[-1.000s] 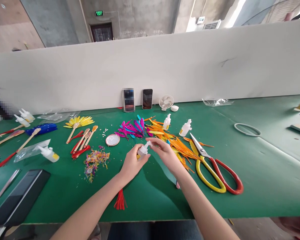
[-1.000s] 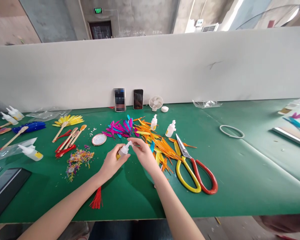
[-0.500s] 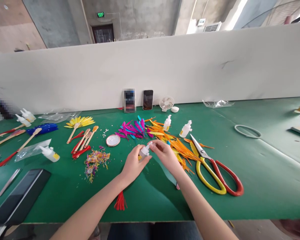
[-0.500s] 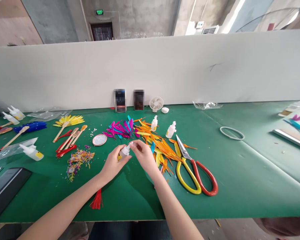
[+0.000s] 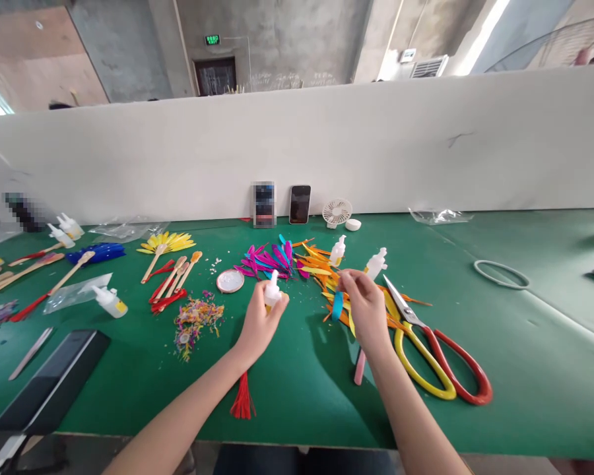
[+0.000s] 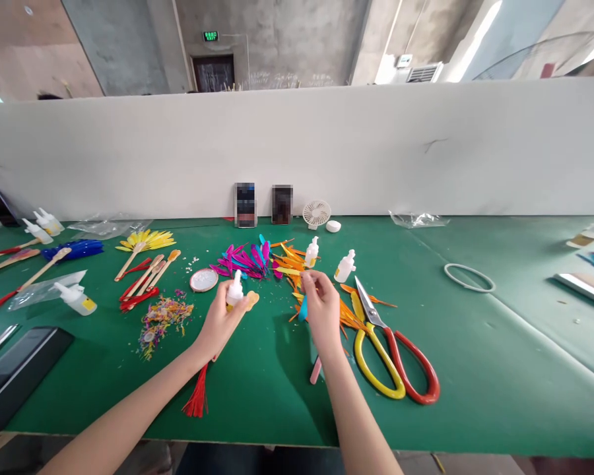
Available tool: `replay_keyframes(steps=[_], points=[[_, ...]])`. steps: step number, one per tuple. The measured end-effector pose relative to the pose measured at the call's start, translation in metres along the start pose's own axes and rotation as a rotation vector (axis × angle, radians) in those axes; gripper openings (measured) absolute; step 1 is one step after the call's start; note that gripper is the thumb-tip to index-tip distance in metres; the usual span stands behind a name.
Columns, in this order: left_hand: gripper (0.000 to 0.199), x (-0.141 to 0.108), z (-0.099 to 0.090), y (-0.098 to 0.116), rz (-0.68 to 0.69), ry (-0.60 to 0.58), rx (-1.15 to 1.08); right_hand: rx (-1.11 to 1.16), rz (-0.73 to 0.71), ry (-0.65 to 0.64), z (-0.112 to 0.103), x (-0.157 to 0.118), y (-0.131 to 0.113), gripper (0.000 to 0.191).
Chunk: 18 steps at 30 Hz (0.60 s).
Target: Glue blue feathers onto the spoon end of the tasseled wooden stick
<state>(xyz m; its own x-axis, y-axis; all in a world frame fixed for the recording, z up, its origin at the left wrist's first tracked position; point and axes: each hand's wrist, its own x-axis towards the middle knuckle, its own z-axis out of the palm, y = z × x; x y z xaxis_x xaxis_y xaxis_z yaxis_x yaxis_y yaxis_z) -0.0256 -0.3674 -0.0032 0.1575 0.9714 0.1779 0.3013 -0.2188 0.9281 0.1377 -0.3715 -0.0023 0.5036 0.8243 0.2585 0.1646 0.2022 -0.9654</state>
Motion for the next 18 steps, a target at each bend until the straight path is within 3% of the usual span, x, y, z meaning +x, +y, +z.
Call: replay_keyframes(steps=[6,13,16,18], points=[[0.019,-0.025,0.003,0.004,0.004,-0.366,0.06,0.115,0.018,-0.139,0.013,-0.001,0.006,0.039],[0.031,-0.03,0.007,0.009,0.062,-0.491,0.363,0.037,-0.007,-0.268,0.023,-0.008,-0.011,0.032],[0.038,-0.03,0.013,0.006,0.16,-0.548,0.445,0.012,-0.026,-0.308,0.021,-0.004,-0.034,0.032],[0.039,-0.032,0.016,0.003,0.22,-0.585,0.517,-0.017,-0.069,-0.235,0.018,-0.001,-0.055,0.029]])
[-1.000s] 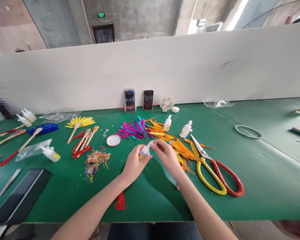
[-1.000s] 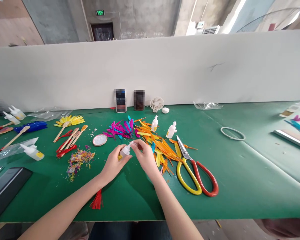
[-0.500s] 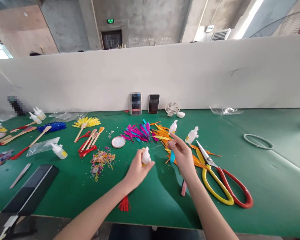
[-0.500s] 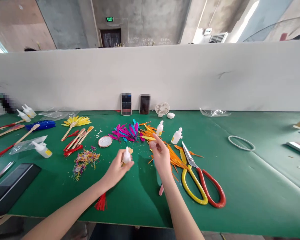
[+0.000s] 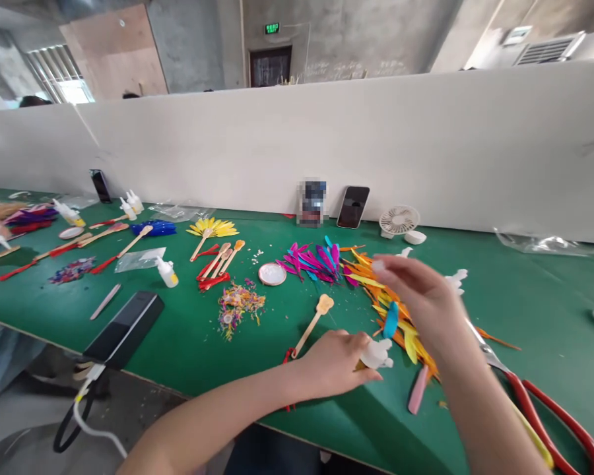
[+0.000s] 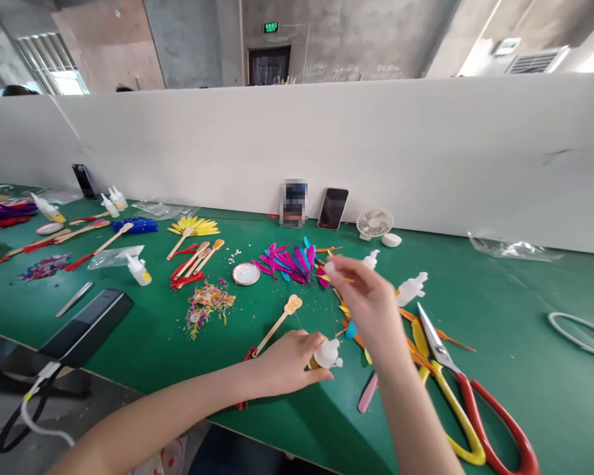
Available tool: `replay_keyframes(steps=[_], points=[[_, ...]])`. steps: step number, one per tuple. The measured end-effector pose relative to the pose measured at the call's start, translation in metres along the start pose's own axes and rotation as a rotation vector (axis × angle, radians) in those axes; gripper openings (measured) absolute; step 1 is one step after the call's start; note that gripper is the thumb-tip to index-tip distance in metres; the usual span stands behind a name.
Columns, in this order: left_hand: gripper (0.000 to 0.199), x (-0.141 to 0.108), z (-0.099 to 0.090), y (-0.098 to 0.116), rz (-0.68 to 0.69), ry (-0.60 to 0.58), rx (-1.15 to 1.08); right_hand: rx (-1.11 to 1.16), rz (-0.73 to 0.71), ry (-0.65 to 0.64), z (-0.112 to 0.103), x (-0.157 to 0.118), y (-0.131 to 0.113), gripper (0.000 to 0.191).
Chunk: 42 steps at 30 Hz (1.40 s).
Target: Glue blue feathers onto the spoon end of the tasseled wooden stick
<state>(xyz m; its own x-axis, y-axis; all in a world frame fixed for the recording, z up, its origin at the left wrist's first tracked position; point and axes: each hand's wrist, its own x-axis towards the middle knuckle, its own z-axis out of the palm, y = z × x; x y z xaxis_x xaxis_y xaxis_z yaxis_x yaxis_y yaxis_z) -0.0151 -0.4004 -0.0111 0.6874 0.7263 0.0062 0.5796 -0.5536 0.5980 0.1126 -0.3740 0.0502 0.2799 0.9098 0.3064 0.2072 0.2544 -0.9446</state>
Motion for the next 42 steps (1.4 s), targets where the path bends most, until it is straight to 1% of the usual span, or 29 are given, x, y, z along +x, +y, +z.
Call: replay_keyframes(steps=[3,5,7,9,10,11,12,13,15,16,17,18,20,22,26,28,30,32,33,34,36,39,42], points=[[0.042,-0.003,0.005,-0.002,0.016,0.004,0.071,-0.061,-0.1,0.1,-0.003,0.001,-0.036,0.02],[0.044,-0.005,0.007,-0.003,0.033,0.018,0.091,-0.016,-0.212,0.066,0.001,-0.002,-0.059,0.016],[0.047,-0.007,0.009,-0.003,0.06,0.028,0.101,0.003,-0.291,-0.033,0.015,-0.009,-0.078,0.016],[0.051,-0.008,0.01,-0.003,0.086,0.06,0.089,0.017,-0.352,-0.176,0.038,-0.018,-0.089,0.013],[0.051,-0.01,0.011,-0.004,0.1,0.091,0.075,0.048,-0.383,-0.267,0.052,-0.021,-0.091,0.01],[0.049,-0.012,0.012,-0.004,0.107,0.123,0.062,0.059,-0.402,-0.339,0.067,-0.024,-0.089,0.009],[0.046,-0.015,0.012,-0.005,0.101,0.147,0.059,0.034,-0.399,-0.432,0.082,-0.027,-0.084,0.009],[0.045,-0.019,0.012,-0.006,0.086,0.158,0.069,0.01,-0.398,-0.491,0.097,-0.028,-0.076,0.009],[0.048,-0.031,0.01,-0.01,0.044,0.148,0.123,-0.037,-0.353,-0.578,0.124,-0.029,-0.053,0.013],[0.052,-0.039,0.009,-0.013,0.027,0.138,0.158,-0.063,-0.312,-0.618,0.135,-0.029,-0.04,0.018],[0.056,-0.048,0.008,-0.015,0.011,0.131,0.193,-0.09,-0.27,-0.643,0.144,-0.028,-0.027,0.02],[0.058,-0.058,0.006,-0.017,-0.013,0.12,0.222,-0.119,-0.235,-0.661,0.152,-0.028,-0.014,0.017],[0.054,-0.079,0.002,-0.019,-0.074,0.124,0.262,-0.212,-0.214,-0.694,0.164,-0.028,0.007,0.006],[0.047,-0.098,-0.003,-0.016,-0.087,0.158,0.277,-0.328,-0.206,-0.693,0.173,-0.03,0.023,0.005],[0.033,-0.121,-0.015,-0.011,-0.023,0.264,0.248,-0.496,-0.238,-0.693,0.187,-0.033,0.041,0.008],[0.022,-0.126,-0.025,-0.017,-0.03,0.342,0.238,-0.556,-0.288,-0.69,0.19,-0.035,0.046,0.012],[0.016,-0.129,-0.037,-0.032,-0.092,0.45,0.263,-0.603,-0.339,-0.684,0.191,-0.037,0.051,0.016],[0.016,-0.129,-0.052,-0.053,-0.201,0.567,0.348,-0.636,-0.374,-0.683,0.189,-0.038,0.053,0.017],[0.018,-0.128,-0.059,-0.065,-0.261,0.597,0.404,-0.646,-0.387,-0.684,0.188,-0.039,0.054,0.018],[0.02,-0.127,-0.066,-0.076,-0.324,0.606,0.467,-0.654,-0.399,-0.685,0.186,-0.039,0.054,0.018],[0.027,-0.123,-0.074,-0.093,-0.381,0.579,0.588,-0.667,-0.424,-0.686,0.185,-0.04,0.054,0.017],[0.032,-0.118,-0.076,-0.108,-0.358,0.525,0.723,-0.694,-0.453,-0.675,0.184,-0.042,0.054,0.016],[0.031,-0.116,-0.072,-0.113,-0.333,0.514,0.784,-0.683,-0.447,-0.657,0.184,-0.042,0.053,0.016]])
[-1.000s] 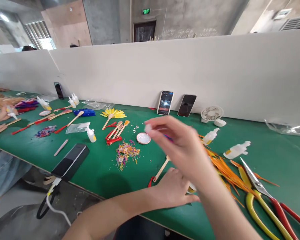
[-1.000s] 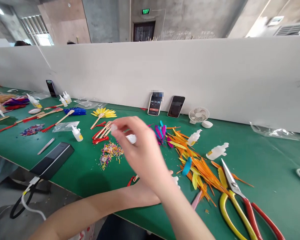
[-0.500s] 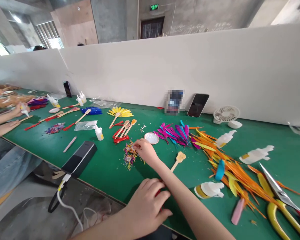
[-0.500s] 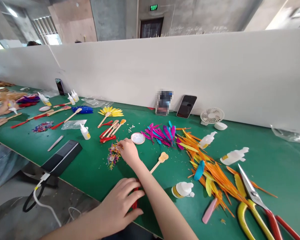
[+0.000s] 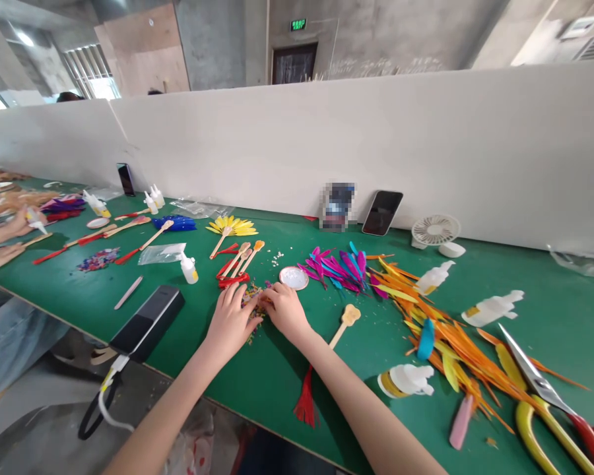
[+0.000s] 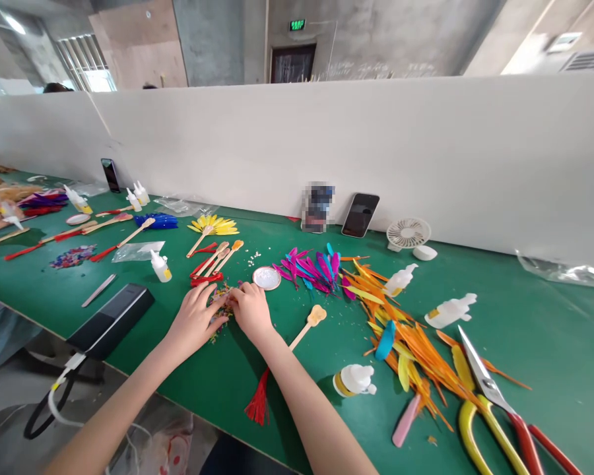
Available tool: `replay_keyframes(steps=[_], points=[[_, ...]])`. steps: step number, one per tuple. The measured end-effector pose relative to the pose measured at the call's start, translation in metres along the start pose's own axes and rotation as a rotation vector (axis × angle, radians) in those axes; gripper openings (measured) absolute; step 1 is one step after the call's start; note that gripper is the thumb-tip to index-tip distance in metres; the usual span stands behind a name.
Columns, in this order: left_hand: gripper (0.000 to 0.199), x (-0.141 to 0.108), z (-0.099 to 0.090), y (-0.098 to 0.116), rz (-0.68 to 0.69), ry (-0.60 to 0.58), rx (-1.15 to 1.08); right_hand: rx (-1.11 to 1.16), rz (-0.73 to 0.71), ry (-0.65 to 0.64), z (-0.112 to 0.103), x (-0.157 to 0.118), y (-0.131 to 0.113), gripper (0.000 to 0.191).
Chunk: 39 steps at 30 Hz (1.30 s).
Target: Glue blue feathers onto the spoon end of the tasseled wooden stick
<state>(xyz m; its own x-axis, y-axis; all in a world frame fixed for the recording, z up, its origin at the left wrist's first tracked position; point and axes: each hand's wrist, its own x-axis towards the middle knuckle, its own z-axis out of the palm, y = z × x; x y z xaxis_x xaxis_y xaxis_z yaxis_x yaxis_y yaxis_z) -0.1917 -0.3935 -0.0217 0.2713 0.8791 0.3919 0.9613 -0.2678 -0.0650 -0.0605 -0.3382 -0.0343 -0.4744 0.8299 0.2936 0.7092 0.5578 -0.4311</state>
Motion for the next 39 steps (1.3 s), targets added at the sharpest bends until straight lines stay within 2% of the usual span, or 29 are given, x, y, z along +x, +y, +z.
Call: replay_keyframes(steps=[6,10,17,22,26,30,35,37,39], points=[[0.029,-0.003,0.003,-0.002,-0.01,0.018,0.021,0.276,0.117,-0.007,-0.018,-0.004,0.008,0.023],[0.027,-0.002,0.006,-0.003,-0.003,0.003,-0.061,0.307,0.206,0.136,-0.029,-0.011,0.011,0.023],[0.028,0.0,0.005,-0.002,0.011,0.047,-0.155,0.187,0.131,0.084,-0.017,-0.016,0.0,0.023],[0.022,0.003,0.006,-0.001,-0.001,0.106,-0.174,0.264,0.121,0.037,-0.013,-0.014,-0.002,0.032],[0.012,0.004,0.01,-0.001,0.03,0.133,-0.216,0.376,0.132,-0.029,-0.011,-0.013,-0.004,0.023],[0.002,0.004,0.012,-0.002,0.016,0.142,-0.294,0.334,0.149,-0.009,-0.01,-0.014,-0.007,0.017],[0.024,0.002,0.01,-0.002,-0.097,0.14,-0.366,0.375,0.195,0.059,-0.011,-0.013,-0.009,0.013],[0.033,0.002,0.01,-0.002,-0.153,0.142,-0.377,0.502,0.233,0.072,-0.011,-0.012,-0.007,0.014],[0.03,0.003,0.009,-0.002,-0.196,0.133,-0.41,0.671,0.266,0.076,-0.011,-0.012,-0.005,0.013]])
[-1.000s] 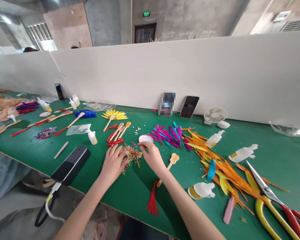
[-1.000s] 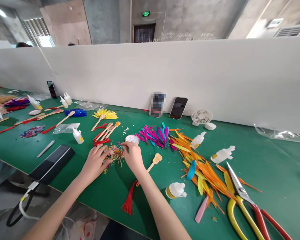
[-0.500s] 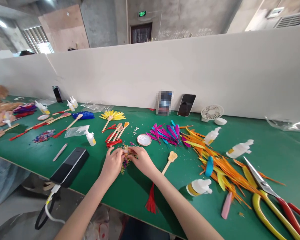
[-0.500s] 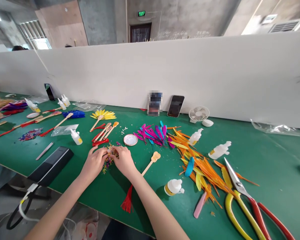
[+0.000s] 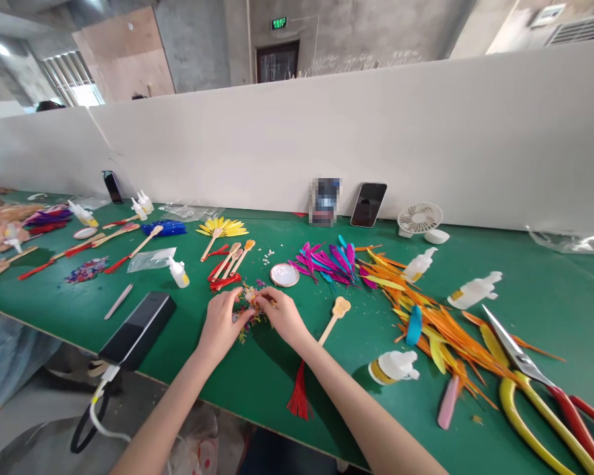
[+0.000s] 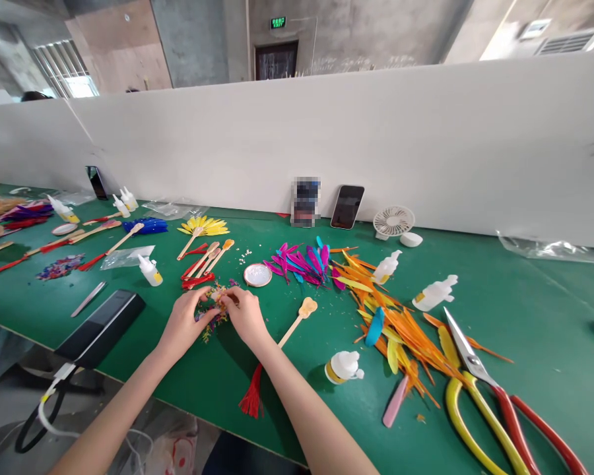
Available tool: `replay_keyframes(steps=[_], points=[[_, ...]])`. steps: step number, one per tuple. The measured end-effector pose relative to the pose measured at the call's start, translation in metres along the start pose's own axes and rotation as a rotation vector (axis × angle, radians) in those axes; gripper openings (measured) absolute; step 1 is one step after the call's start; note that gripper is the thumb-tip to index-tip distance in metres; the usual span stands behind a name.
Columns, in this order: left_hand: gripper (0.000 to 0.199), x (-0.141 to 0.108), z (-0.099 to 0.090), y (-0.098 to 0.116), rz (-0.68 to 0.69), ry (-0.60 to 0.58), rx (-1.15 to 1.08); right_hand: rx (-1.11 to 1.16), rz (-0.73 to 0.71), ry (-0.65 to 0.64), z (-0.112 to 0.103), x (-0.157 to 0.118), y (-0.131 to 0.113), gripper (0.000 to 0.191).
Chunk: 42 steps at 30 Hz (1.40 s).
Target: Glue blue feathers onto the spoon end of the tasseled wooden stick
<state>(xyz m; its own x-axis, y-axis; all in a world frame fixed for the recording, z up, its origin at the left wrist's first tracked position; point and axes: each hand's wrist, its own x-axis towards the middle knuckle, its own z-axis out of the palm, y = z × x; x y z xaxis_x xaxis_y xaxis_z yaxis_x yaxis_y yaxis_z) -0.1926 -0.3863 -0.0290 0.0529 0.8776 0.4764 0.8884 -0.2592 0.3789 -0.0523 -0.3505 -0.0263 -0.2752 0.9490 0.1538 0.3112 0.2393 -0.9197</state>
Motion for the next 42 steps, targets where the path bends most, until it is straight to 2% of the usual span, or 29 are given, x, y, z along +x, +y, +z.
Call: replay_keyframes(steps=[3,7,12,15,18,21,25,27,30,33,36,42], points=[[0.021,0.003,-0.002,0.002,-0.07,-0.04,-0.131,0.198,0.04,0.003,0.0,0.0,0.003,0.012],[0.02,0.005,-0.007,0.008,-0.218,-0.132,-0.356,0.361,0.065,-0.009,0.001,0.0,0.005,0.014],[0.02,0.006,-0.01,0.011,-0.352,-0.153,-0.494,0.433,0.099,-0.049,-0.001,0.0,0.004,0.014],[0.018,0.006,-0.01,0.009,-0.346,-0.098,-0.407,0.351,0.127,0.0,-0.003,0.001,0.006,0.022],[0.015,0.005,-0.009,0.005,-0.262,-0.078,-0.219,0.219,0.117,0.185,-0.008,0.001,0.009,0.028],[0.015,0.004,-0.007,0.003,-0.176,-0.077,-0.012,0.151,0.015,0.349,-0.018,-0.001,0.003,0.023],[0.014,0.002,-0.008,0.002,-0.148,-0.099,0.162,0.109,-0.171,0.519,-0.033,-0.012,-0.015,0.011],[0.017,0.002,-0.009,0.001,-0.12,-0.099,0.232,0.071,-0.221,0.507,-0.039,-0.018,-0.022,0.009],[0.016,0.002,-0.01,0.002,-0.092,-0.035,0.257,0.055,-0.207,0.38,-0.04,-0.025,-0.023,0.013],[0.016,0.002,-0.01,0.001,-0.072,0.055,0.217,0.059,-0.127,0.266,-0.036,-0.027,-0.015,0.018],[0.019,0.003,-0.009,0.0,-0.036,0.083,0.157,0.061,-0.033,0.189,-0.031,-0.024,-0.008,0.019],[0.026,0.001,-0.012,0.006,0.095,0.174,0.099,0.179,0.124,0.122,-0.026,-0.02,-0.005,0.022]])
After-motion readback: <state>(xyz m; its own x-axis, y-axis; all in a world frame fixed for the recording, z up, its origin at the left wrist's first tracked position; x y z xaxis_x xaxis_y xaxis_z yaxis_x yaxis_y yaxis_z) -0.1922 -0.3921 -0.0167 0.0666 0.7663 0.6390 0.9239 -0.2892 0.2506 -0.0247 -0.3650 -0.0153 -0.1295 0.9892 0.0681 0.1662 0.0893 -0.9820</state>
